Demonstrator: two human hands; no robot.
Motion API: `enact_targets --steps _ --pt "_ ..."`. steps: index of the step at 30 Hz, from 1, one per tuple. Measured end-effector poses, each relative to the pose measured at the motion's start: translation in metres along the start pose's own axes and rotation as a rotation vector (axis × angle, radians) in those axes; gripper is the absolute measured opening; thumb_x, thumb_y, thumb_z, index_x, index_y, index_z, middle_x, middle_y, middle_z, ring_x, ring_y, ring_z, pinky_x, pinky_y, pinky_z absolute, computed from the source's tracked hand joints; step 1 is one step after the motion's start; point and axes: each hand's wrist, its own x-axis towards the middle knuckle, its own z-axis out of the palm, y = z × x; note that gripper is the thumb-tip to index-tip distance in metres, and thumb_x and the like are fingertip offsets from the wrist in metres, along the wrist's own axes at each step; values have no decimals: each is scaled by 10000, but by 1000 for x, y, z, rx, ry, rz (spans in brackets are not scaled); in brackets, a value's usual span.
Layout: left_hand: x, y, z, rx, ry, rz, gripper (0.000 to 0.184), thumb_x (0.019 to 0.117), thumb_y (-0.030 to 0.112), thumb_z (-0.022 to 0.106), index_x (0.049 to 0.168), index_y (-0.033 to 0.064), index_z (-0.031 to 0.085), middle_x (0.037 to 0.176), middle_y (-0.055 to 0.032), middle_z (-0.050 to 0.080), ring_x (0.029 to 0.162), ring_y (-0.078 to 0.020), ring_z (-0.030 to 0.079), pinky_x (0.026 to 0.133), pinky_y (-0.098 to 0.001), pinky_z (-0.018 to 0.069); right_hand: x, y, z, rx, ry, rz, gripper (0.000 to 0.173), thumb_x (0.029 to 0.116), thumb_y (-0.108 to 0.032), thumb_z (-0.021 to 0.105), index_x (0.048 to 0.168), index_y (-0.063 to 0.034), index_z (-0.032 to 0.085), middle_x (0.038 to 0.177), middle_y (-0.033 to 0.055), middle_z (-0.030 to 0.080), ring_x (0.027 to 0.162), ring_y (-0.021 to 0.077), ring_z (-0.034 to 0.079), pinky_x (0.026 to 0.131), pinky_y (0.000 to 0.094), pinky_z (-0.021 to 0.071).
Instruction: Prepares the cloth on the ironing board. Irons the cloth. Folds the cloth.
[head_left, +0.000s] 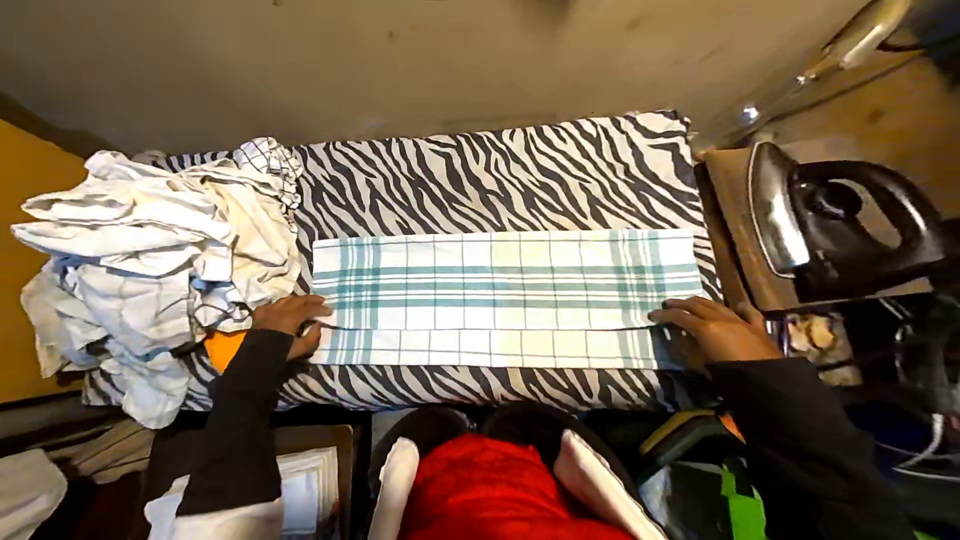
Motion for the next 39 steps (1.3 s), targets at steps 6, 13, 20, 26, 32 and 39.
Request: enact_targets --steps 6,13,20,26,32,39 --pt "68 117 15 36 222 193 481 985 250 636 1406 22 592 1480 -240 534 1407 -438 471 1130 -664 352 68 -74 34 118 466 -127 497 1058 -274 432 1438 12 573 1554 265 472 1489 527 332 1175 723 260" --pt "90 21 70 94 453 -277 687 1050 512 426 1614 133 329 1694 -126 247 1566 -414 167 1158 -777 128 63 2 84 -41 428 361 691 1038 -561 389 1588 -143 427 1658 205 342 1525 491 286 1163 752 212" --pt "98 163 61 32 218 -323 919 978 574 541 1618 -1 216 1700 -220 139 1592 -352 67 1245 -638 31 15 -19 49 245 301 850 900 945 -510 708 1578 18 347 1491 406 433 1360 577 465 1108 686 383" --pt "99 293 163 -219 282 284 779 942 599 605 1563 156 449 1661 -159 319 1560 -344 240 1218 -711 102 9 -46 -8 938 399 494 284 1088 -168 436 1241 44 548 1042 25 613 926 -9 599 874 201 502" --pt "69 217 97 -1343 184 295 535 1064 150 355 1487 -179 348 1548 -311 411 1443 -289 450 1196 -363 337 51 -190 -59 1148 336 65 390 1002 -48 498 1351 90 392 1039 -95 617 906 -121 621 867 114 545" --pt "22 73 44 -1866 458 -549 653 1112 422 67 1479 13 420 1238 -169 660 1029 -209 673 865 -377 547 112 -336 45 952 -286 -341 752 1021 -195 608 1611 24 197 1291 220 654 962 192 711 844 366 593"
